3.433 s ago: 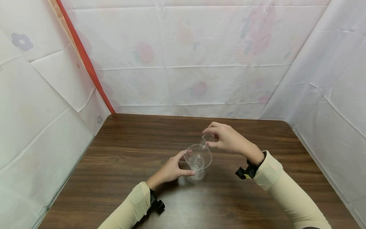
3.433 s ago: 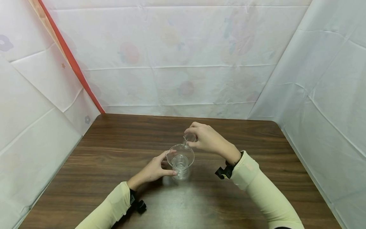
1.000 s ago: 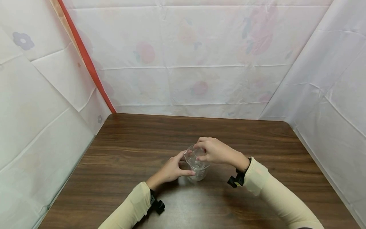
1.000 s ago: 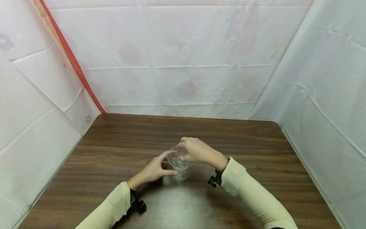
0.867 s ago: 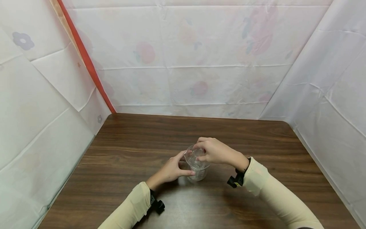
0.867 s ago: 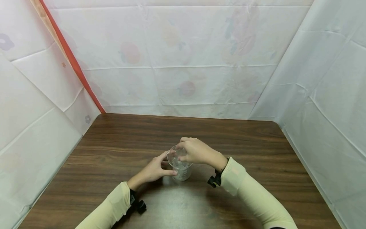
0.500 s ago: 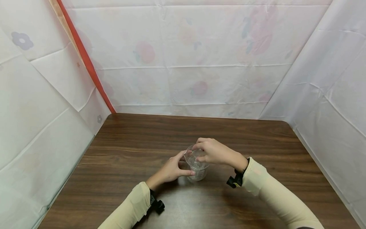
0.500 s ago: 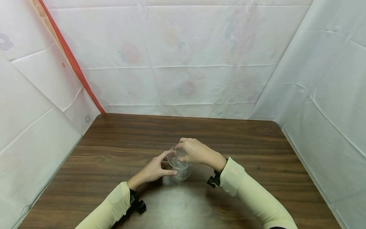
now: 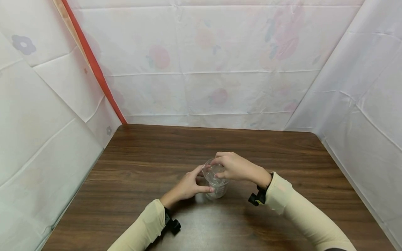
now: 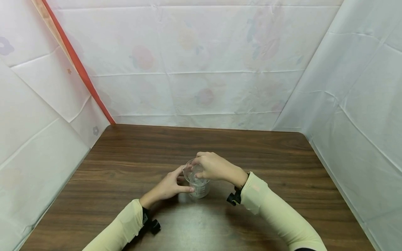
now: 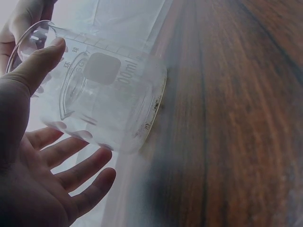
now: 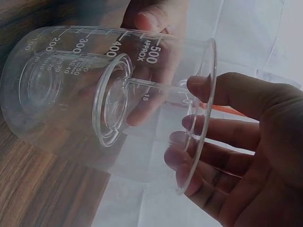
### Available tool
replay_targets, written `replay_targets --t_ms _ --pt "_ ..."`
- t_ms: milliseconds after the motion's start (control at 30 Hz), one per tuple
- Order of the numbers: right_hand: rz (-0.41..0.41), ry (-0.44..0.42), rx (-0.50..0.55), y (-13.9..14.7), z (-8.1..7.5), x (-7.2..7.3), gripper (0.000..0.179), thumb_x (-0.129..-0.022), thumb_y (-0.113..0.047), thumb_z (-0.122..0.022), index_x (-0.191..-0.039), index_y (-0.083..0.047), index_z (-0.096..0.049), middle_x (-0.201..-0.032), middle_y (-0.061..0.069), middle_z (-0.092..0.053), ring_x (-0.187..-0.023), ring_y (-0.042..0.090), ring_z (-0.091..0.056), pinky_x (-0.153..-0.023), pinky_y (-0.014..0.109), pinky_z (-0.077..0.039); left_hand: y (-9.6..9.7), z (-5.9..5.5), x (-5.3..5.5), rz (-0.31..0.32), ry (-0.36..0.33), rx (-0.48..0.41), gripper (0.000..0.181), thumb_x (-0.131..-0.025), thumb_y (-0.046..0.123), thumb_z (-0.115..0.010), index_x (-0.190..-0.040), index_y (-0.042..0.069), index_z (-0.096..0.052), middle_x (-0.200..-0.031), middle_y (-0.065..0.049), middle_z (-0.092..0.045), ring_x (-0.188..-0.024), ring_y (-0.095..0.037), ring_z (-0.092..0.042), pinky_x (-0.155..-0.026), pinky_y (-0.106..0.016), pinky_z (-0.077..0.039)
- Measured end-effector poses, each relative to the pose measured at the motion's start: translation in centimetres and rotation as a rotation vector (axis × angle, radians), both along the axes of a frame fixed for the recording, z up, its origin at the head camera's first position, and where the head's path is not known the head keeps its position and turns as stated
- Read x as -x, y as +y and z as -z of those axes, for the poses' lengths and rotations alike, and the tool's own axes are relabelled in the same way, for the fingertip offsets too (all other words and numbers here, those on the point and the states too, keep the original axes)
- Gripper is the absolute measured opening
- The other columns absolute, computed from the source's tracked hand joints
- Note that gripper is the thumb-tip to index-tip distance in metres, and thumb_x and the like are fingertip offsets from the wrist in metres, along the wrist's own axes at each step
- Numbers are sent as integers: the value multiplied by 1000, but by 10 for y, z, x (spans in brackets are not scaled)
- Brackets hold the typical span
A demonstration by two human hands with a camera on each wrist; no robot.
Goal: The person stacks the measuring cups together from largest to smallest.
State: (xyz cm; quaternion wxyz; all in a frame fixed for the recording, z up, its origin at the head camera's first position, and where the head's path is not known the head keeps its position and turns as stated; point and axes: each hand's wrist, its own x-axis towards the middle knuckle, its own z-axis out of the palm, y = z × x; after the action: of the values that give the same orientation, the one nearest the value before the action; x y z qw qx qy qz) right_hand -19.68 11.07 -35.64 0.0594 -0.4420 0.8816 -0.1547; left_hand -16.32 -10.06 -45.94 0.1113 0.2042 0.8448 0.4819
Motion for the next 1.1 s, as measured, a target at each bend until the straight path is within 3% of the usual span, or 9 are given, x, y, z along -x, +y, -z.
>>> replay_targets --t_ms 267,600,1100 --pt "-7 -26 -38 -1 1 -1 35 -84 -19 -76 -115 -4 -70 -103 4 -65 -83 19 -63 -67 22 -49 0 0 0 -14 -16 27 91 -79 46 -79 -151 15 -33 -135 -14 -58 -120 -33 -60 -95 -50 -52" --pt "-15 -8 -76 -6 4 -3 37 -83 -21 -77 -116 -6 -70 -107 4 -66 -94 19 -66 -81 32 -55 -1 1 0 -12 -31 34 91 -80 48 -77 -152 15 -31 -138 -16 -55 -122 -34 -59 -96 -52 -51" --pt "-31 -12 -123 -11 11 -3 38 -82 -20 -79 -118 -10 -70 -113 5 -67 -100 19 -66 -86 34 -55 -1 1 0 -7 -22 33 90 -81 47 -77 -152 16 -31 -130 -13 -60 -121 -33 -60 -96 -52 -50"
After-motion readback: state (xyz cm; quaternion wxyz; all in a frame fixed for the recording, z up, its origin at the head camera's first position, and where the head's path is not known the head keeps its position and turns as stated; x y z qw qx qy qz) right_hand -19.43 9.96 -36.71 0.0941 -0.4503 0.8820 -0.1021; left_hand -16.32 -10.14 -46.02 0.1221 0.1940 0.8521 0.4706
